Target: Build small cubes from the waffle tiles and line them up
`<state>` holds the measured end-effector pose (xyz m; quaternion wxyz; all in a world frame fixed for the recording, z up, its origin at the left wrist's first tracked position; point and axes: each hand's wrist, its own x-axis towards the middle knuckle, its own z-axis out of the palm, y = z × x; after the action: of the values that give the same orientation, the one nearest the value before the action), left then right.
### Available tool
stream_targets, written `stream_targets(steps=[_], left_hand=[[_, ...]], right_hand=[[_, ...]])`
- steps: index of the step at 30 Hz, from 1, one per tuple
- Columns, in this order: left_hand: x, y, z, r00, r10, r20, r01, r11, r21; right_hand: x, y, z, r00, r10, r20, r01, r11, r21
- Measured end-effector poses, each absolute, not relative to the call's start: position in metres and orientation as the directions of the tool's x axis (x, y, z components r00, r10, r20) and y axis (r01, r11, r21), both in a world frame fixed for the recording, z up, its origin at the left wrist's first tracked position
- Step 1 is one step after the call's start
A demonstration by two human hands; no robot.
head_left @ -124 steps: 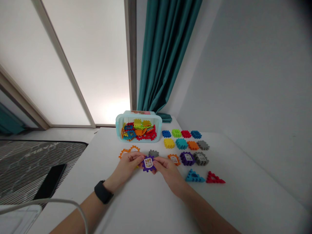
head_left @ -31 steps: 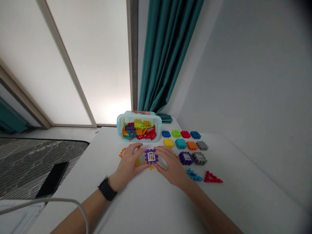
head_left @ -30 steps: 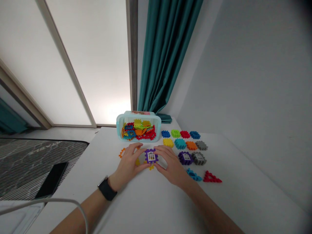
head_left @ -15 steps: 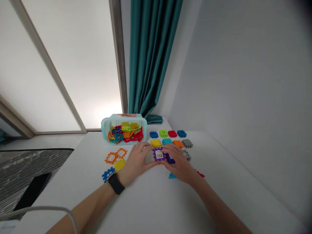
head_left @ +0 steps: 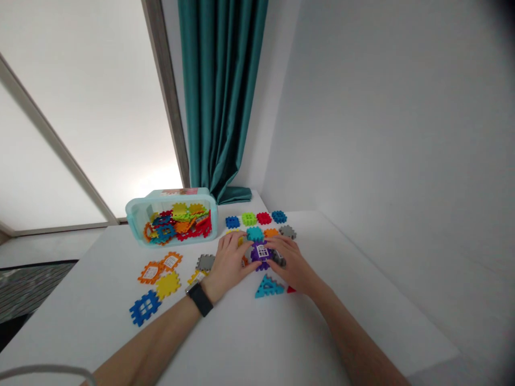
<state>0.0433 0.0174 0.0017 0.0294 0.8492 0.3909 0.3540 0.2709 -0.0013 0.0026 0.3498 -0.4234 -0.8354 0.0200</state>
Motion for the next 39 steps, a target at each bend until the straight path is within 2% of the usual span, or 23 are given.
stream_targets(steps=[7,21,39], left_hand=[[0.048,0.0154,-0.0034,0.427,0.69,0.584,0.648,-0.684,0.335],[0.0469,0.0158,-0.008,0.45,0.706,0.547,0.671,-0.672,0.314],[0.0462,0.0156,-0.0089,0.463,0.745,0.48,0.687,-0.644,0.337]], right_hand=[[0.277,-0.0018,-0.0026,-0.407,0.773,0.487,0.707,0.604,-0.368],[0.2757,-0.0025,-0.0082,-0.429,0.767,0.478,0.726,0.608,-0.323],[0.273,-0.0057,-0.0054,-0.444,0.79,0.422,0.731,0.592,-0.339]])
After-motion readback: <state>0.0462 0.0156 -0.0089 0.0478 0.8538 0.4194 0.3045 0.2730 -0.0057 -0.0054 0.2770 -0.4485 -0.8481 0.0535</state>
